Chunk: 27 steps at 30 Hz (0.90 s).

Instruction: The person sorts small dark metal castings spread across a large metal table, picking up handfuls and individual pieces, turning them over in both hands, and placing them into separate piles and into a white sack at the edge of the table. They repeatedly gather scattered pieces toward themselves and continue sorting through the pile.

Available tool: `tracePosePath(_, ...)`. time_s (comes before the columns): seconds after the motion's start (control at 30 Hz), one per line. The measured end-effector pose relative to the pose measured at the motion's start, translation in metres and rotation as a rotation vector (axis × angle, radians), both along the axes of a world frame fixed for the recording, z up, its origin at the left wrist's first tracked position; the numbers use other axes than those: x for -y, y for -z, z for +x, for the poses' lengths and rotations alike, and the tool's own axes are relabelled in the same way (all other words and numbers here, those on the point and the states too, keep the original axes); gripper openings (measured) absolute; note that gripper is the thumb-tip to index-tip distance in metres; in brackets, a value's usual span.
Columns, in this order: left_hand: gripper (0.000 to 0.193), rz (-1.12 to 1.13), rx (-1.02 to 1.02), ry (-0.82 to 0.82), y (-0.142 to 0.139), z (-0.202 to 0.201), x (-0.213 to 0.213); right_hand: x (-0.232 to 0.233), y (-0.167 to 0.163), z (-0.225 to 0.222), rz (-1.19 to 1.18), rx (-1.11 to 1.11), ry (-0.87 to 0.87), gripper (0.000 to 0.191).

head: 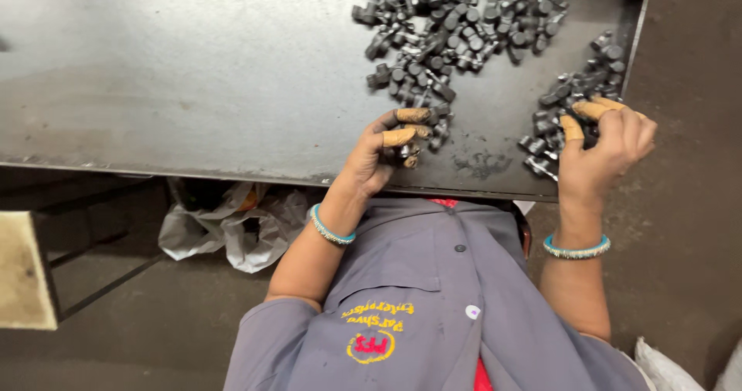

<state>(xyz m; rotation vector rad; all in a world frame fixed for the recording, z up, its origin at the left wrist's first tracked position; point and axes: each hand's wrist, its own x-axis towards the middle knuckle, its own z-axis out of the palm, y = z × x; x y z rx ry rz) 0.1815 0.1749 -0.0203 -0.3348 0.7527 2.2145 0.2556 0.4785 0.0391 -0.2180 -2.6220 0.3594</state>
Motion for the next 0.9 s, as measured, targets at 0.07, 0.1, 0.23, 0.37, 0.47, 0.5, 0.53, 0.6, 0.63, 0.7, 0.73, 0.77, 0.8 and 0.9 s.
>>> tracePosePath(0.07,0.039,-0.008,-0.03,-0.036,0.004,-0.004,0.004,0.019,-0.003,-0.005,-0.094,0.018,-0.102,0.022)
tracePosePath(0.1,0.037,-0.012,-0.042,-0.05,0.005,-0.005,0.006,0.032,-0.004,-0.006,-0.142,0.029,-0.149,0.022)
tracePosePath(0.23,0.03,-0.144,-0.048,-0.064,0.008,-0.007,0.012,0.096,0.005,-0.022,-0.343,0.277,-0.393,0.031)
tracePosePath(0.37,0.028,-0.291,-0.134,-0.057,0.005,-0.004,0.011,0.126,0.012,-0.027,-0.276,0.276,-0.221,0.069)
tracePosePath(0.47,0.033,-0.504,-0.309,-0.016,-0.001,-0.001,0.004,0.122,0.018,-0.03,-0.278,0.253,-0.239,0.069)
tracePosePath(0.5,0.035,-0.591,-0.378,0.003,-0.003,0.001,0.001,0.119,0.02,-0.028,-0.303,0.247,-0.257,0.065)
tracePosePath(0.53,0.038,-0.688,-0.456,0.014,-0.005,0.003,-0.003,0.115,0.023,-0.026,-0.326,0.24,-0.275,0.06)
tracePosePath(0.6,0.044,-0.879,-0.611,0.036,-0.008,0.006,-0.01,0.105,0.03,-0.022,-0.308,0.286,-0.241,0.051)
tracePosePath(0.63,0.045,-0.945,-0.748,0.008,-0.009,0.006,-0.013,0.099,0.034,-0.02,-0.299,0.31,-0.223,0.047)
tracePosePath(0.7,0.048,-1.068,-1.026,-0.051,-0.009,0.007,-0.02,0.087,0.043,-0.016,-0.633,0.361,-0.165,0.043)
tracePosePath(0.73,0.048,-1.12,-1.037,-0.022,-0.009,0.007,-0.023,0.08,0.048,-0.013,-0.801,0.384,-0.134,0.041)
tracePosePath(0.77,0.047,-1.172,-1.047,0.006,-0.008,0.007,-0.026,0.073,0.054,-0.011,-1.011,0.34,-0.181,0.04)
tracePosePath(0.8,0.046,-1.225,-1.057,0.033,-0.008,0.007,-0.027,0.067,0.059,-0.008,-1.22,0.291,-0.229,0.038)
tracePosePath(0.9,0.047,-1.228,-1.048,0.056,-0.008,0.011,-0.029,0.048,0.072,0.002,-1.601,0.257,-0.248,0.037)
